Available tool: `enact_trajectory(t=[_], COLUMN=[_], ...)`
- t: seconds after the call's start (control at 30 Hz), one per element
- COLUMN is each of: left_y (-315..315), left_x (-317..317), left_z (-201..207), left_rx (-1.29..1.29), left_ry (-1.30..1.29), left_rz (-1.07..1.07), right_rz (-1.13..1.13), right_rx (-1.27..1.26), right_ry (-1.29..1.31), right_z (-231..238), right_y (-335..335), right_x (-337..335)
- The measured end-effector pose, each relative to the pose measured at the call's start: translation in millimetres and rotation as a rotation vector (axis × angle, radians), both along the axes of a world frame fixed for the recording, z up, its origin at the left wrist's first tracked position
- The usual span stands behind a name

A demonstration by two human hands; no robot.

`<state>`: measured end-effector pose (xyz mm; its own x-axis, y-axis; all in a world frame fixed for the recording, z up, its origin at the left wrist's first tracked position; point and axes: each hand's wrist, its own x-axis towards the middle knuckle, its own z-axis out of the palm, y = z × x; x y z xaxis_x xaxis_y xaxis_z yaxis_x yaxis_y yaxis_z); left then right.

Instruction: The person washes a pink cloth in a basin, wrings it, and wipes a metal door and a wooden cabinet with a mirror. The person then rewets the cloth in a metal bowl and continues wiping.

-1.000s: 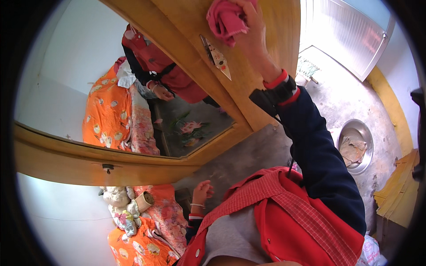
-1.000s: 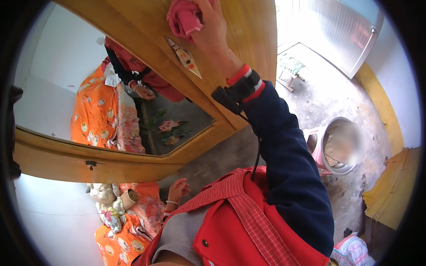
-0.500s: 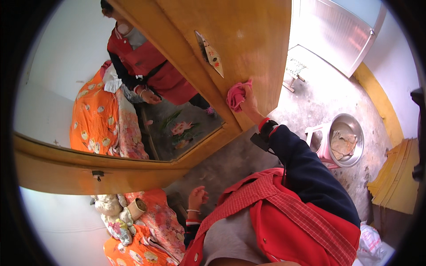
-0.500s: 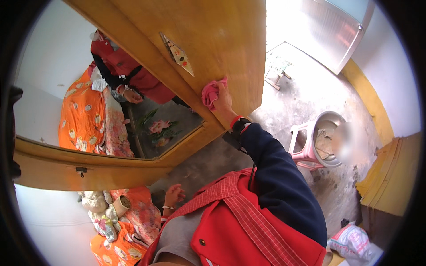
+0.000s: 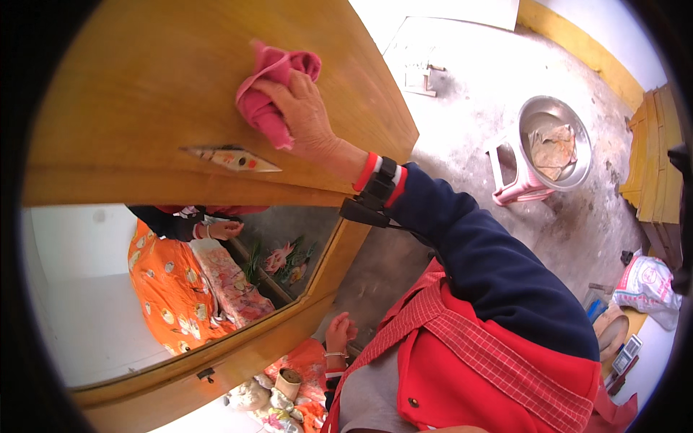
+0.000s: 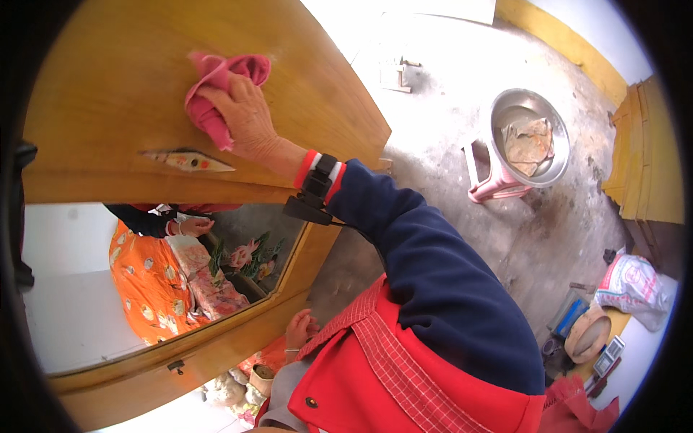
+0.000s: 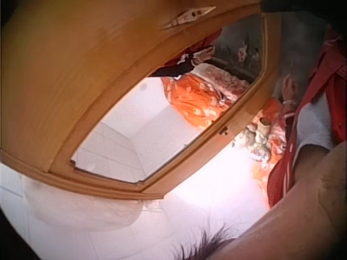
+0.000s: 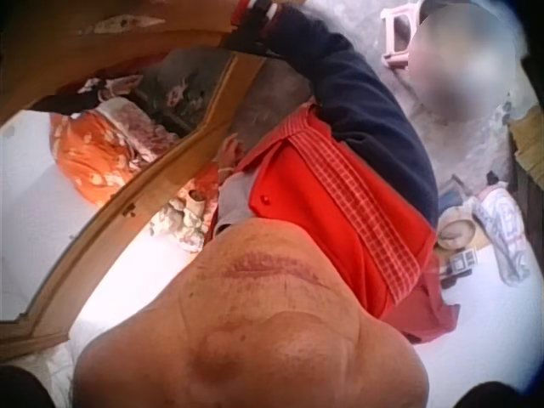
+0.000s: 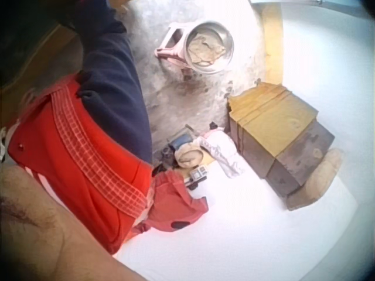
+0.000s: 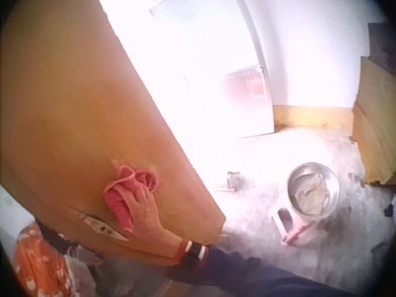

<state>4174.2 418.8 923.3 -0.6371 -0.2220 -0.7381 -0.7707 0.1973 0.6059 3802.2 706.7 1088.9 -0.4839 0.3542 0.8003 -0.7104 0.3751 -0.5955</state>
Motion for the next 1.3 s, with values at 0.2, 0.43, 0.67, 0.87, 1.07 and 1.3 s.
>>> enact_trajectory(t=[0.2,0.43,0.67,0.87,1.07,1.3], left_y=[15.4,37.4,67.6,83.5,100.7,117.6], left_x=[-41.3,-80.5,-101.4,-134.6,-169.7,-178.2], left_z=[18.2,33.1,40.0,44.8,60.6,71.3], left_rx=[0.02,-0.012,0.014,0.043,-0.154,-0.236], left_ry=[-0.112,-0.207,-0.247,-0.308,-0.325,-0.527], left_rz=[0.025,0.014,0.037,0.039,-0.085,-0.077], right_rz=[-0.119,-0.132,-0.053,-0.19,0.006,-0.121], right_rx=[0.022,-0.726,-0.899,-0.093,0.061,-0.192], right_ry=[-0.171,-0.887,-0.909,-0.474,-0.167,-0.862], right_z=[-119.0,-349.7,-291.4,-140.6,-188.0,-418.6], right_y=[26.4,58.0,83.1,97.5,112.4,119.9], right_x=[-33.3,-65.3,-114.7,-101.5,-91.1,-93.7])
